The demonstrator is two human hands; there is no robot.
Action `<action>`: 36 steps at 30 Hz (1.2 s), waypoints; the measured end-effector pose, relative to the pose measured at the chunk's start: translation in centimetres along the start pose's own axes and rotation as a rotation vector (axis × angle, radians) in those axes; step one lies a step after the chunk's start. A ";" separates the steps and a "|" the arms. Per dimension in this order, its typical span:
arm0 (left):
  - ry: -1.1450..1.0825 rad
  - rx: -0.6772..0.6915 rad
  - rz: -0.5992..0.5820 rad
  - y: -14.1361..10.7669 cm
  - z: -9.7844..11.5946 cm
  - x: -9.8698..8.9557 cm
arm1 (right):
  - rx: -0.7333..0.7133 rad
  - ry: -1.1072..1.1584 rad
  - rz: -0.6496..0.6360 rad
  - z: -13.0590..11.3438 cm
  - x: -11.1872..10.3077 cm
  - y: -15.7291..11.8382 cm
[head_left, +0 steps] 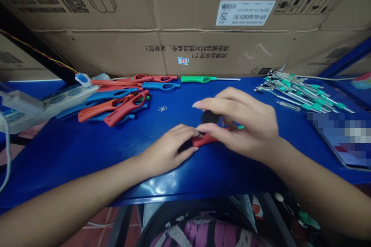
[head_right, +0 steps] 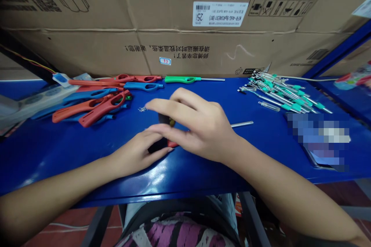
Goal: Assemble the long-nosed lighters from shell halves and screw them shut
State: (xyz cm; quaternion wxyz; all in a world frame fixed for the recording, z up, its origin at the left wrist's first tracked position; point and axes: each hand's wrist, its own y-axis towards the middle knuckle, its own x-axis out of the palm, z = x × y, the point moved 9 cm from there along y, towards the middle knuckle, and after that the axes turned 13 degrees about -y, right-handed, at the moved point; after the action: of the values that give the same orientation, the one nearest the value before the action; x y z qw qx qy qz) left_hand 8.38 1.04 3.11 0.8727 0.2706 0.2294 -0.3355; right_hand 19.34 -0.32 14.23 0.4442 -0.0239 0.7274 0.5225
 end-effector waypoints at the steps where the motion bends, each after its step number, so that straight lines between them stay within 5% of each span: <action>1: 0.001 0.009 0.005 0.0 0.1 0.0 | -0.019 -0.060 0.033 -0.1 -0.3 0.0; 7: -0.012 -0.040 -0.016 0.0 -0.3 0.1 | -0.022 0.104 -0.102 0.2 0.8 -0.1; 12: -0.010 0.006 0.007 0.0 0.0 -0.1 | -0.058 -0.143 0.017 0.1 -0.6 0.0; 17: 0.002 -0.016 -0.010 0.0 -0.2 0.1 | -0.047 0.018 -0.063 0.0 0.0 0.1; 22: -0.013 -0.003 -0.003 0.0 0.0 0.0 | -0.093 -0.153 0.013 -0.6 -0.7 0.2; 26: -0.007 -0.027 -0.019 0.0 -0.2 0.2 | -0.045 0.028 -0.059 -0.2 -0.1 0.3; 31: -0.002 0.010 -0.001 -0.1 0.0 0.1 | -0.087 -0.207 0.074 -0.5 -1.1 -0.1; 36: -0.017 -0.040 -0.023 0.1 -0.2 0.2 | -0.011 0.062 -0.059 -0.1 0.3 0.2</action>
State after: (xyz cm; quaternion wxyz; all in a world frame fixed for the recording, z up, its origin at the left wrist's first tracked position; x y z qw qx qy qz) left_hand 8.52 1.15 2.84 0.8759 0.2476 0.2316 -0.3434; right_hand 19.04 -0.15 14.14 0.4364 -0.0641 0.7369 0.5123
